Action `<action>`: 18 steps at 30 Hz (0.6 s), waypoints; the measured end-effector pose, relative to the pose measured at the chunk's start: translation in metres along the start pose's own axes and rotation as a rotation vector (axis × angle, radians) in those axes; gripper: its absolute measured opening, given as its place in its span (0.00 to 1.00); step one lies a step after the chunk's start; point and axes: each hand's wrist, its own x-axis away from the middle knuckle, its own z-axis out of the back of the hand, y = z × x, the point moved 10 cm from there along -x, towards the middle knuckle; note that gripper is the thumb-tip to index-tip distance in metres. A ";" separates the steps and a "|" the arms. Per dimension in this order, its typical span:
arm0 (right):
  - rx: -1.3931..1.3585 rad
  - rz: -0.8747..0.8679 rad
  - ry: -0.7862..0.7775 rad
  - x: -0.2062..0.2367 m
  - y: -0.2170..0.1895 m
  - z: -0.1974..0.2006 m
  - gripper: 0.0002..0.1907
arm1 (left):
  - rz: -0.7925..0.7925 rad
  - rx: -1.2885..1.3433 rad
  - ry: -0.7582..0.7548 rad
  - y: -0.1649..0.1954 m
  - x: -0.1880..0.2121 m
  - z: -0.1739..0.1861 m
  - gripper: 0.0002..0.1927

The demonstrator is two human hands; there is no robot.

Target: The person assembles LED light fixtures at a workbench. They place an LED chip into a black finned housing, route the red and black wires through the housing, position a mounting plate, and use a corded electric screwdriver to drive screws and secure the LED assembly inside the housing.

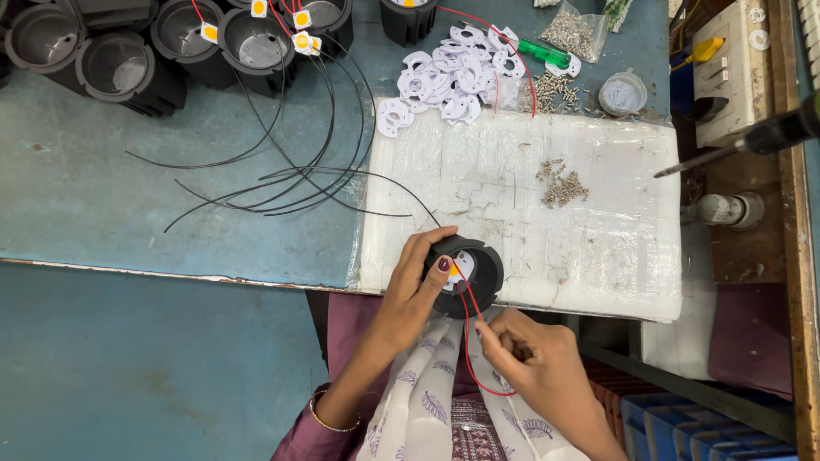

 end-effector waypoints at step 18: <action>0.038 -0.031 0.242 -0.016 0.016 -0.003 0.07 | 0.001 -0.113 0.016 0.024 0.019 -0.021 0.37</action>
